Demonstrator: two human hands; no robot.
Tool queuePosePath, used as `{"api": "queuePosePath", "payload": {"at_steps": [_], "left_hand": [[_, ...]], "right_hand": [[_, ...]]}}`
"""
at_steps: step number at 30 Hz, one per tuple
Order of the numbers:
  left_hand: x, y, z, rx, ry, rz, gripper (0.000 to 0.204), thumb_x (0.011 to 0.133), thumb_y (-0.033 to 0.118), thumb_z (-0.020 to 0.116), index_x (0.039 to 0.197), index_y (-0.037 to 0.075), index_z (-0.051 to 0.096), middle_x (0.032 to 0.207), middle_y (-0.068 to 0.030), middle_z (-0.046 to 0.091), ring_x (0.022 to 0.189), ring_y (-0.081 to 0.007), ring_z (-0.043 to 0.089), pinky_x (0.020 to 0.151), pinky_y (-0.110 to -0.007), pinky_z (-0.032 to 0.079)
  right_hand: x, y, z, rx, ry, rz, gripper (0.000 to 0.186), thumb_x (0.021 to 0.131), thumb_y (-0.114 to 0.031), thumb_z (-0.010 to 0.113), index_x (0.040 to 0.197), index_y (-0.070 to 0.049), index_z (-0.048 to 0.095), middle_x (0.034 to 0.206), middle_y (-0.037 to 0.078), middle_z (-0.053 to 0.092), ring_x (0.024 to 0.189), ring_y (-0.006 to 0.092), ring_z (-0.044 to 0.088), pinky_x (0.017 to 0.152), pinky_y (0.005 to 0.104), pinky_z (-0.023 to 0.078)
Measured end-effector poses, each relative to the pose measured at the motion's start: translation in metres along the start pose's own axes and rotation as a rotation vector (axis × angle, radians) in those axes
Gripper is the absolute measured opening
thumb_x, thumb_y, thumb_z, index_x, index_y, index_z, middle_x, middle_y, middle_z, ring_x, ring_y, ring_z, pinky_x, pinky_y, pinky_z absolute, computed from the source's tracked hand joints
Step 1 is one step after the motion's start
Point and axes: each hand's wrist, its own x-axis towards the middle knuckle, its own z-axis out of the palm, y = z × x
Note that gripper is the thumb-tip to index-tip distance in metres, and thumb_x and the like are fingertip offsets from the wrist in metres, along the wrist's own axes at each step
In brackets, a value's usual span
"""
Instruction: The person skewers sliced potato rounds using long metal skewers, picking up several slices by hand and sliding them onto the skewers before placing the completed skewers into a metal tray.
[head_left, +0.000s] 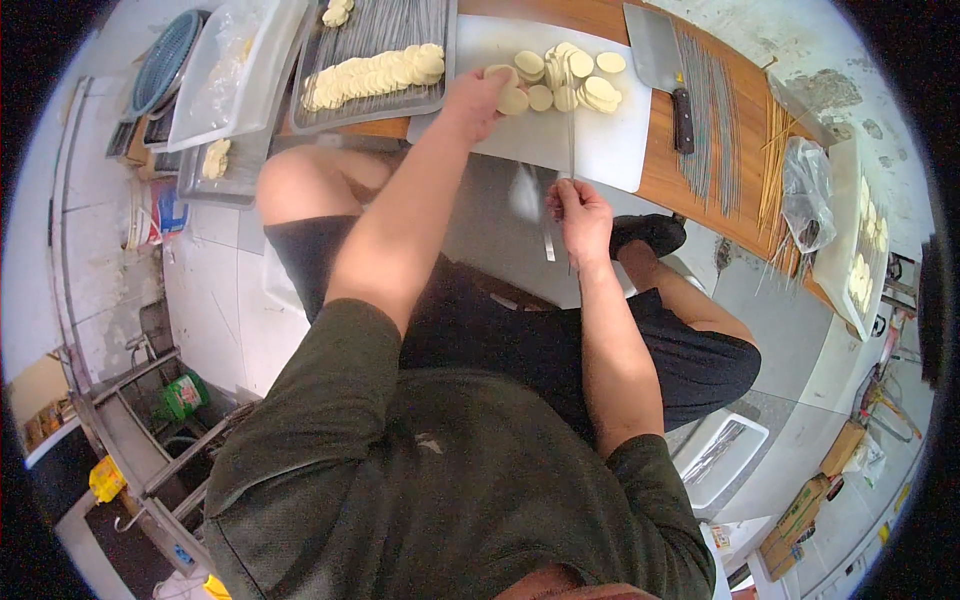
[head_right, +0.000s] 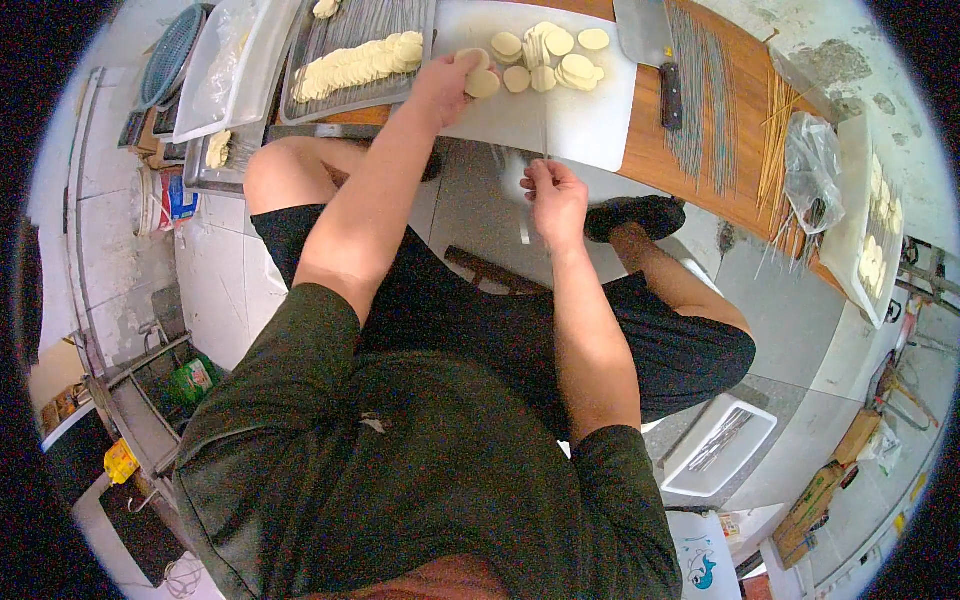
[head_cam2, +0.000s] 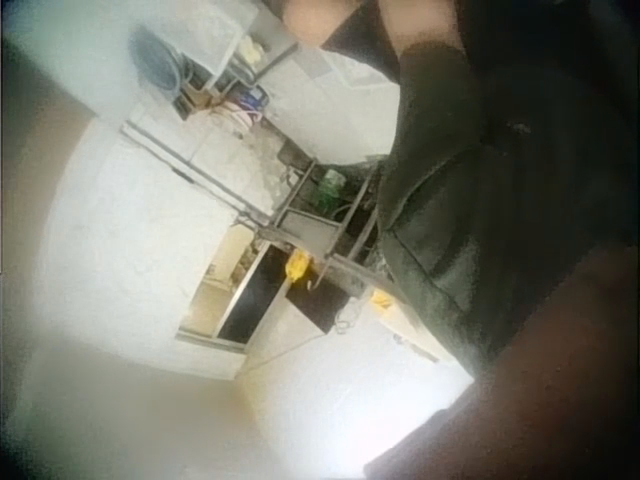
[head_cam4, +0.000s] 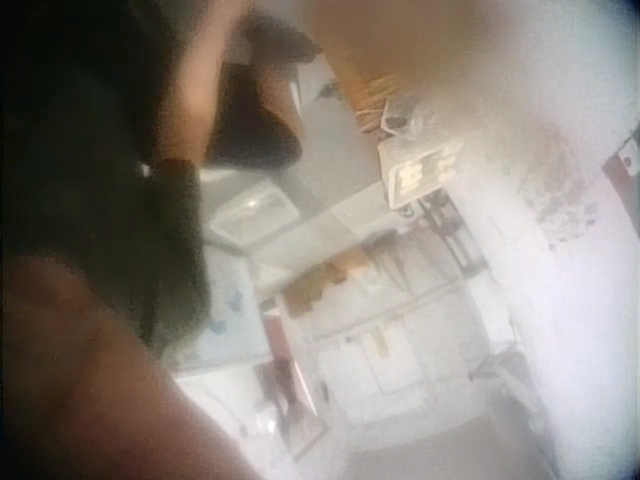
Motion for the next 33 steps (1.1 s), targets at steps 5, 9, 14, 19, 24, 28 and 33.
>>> {"api": "queuePosePath", "payload": {"at_steps": [5, 9, 14, 19, 24, 28, 33], "left_hand": [[0.025, 0.021, 0.0, 0.623, 0.096, 0.11, 0.046, 0.085, 0.031, 0.06, 0.118, -0.001, 0.054, 0.103, -0.015, 0.063, 0.087, -0.0249, 0.066, 0.064, -0.039, 0.055], [0.063, -0.002, -0.009, 1.076, 0.283, 0.41, 0.041, 0.081, 0.024, 0.061, 0.114, 0.001, 0.057, 0.103, -0.018, 0.064, 0.091, -0.033, 0.062, 0.078, -0.043, 0.05], [0.068, -0.013, 0.007, 1.422, 0.496, 0.93, 0.032, 0.081, 0.024, 0.058, 0.105, 0.003, 0.06, 0.105, -0.0177, 0.063, 0.098, -0.0341, 0.059, 0.085, -0.042, 0.047], [0.06, -0.002, 0.042, 1.34, 0.2, 0.924, 0.047, 0.081, 0.046, 0.058, 0.102, 0.006, 0.067, 0.101, -0.0183, 0.064, 0.095, -0.0318, 0.061, 0.088, -0.043, 0.046], [0.048, 0.021, 0.076, 1.594, -0.022, 0.544, 0.052, 0.079, 0.05, 0.061, 0.112, 0.009, 0.062, 0.112, -0.0137, 0.061, 0.107, -0.0312, 0.055, 0.092, -0.042, 0.043], [0.053, 0.013, 0.077, 1.519, -0.039, 0.46, 0.05, 0.075, 0.04, 0.069, 0.113, 0.008, 0.061, 0.113, -0.0145, 0.06, 0.105, -0.0295, 0.058, 0.092, -0.04, 0.045], [0.051, -0.005, 0.053, 0.93, -0.028, 0.511, 0.043, 0.074, 0.027, 0.068, 0.112, 0.007, 0.061, 0.11, -0.0159, 0.06, 0.1, -0.0297, 0.06, 0.089, -0.038, 0.047]], "right_hand": [[0.003, -0.003, -0.011, -0.018, 0.059, 0.036, 0.016, 0.089, -0.018, 0.062, 0.085, -0.003, 0.065, 0.067, -0.001, 0.057, 0.052, 0.0048, 0.047, 0.046, 0.019, 0.036], [0.005, 0.0, -0.013, 0.021, 0.074, 0.039, 0.016, 0.089, -0.018, 0.061, 0.085, -0.003, 0.065, 0.067, -0.002, 0.056, 0.051, 0.0045, 0.045, 0.045, 0.0189, 0.035], [0.004, -0.004, -0.017, 0.047, 0.125, 0.037, 0.024, 0.091, -0.023, 0.058, 0.083, -0.001, 0.066, 0.065, -0.001, 0.057, 0.054, 0.0048, 0.045, 0.048, 0.0222, 0.035], [0.003, -0.008, -0.016, 0.03, 0.15, 0.008, 0.024, 0.091, -0.022, 0.057, 0.083, -0.002, 0.066, 0.065, -0.002, 0.057, 0.053, 0.0048, 0.044, 0.048, 0.0221, 0.035], [0.004, -0.006, -0.019, 0.059, 0.149, 0.02, 0.022, 0.091, -0.02, 0.057, 0.083, -0.002, 0.066, 0.065, -0.002, 0.056, 0.052, 0.0048, 0.043, 0.047, 0.0222, 0.034], [0.001, -0.015, -0.018, 0.083, 0.158, 0.022, 0.021, 0.091, -0.02, 0.057, 0.085, -0.001, 0.066, 0.064, -0.002, 0.055, 0.051, 0.0044, 0.042, 0.046, 0.0218, 0.033], [0.004, -0.008, -0.02, 0.121, 0.156, -0.01, 0.021, 0.092, -0.019, 0.058, 0.088, 0.0, 0.066, 0.065, 0.0, 0.056, 0.051, 0.0041, 0.042, 0.046, 0.0215, 0.033]]}}
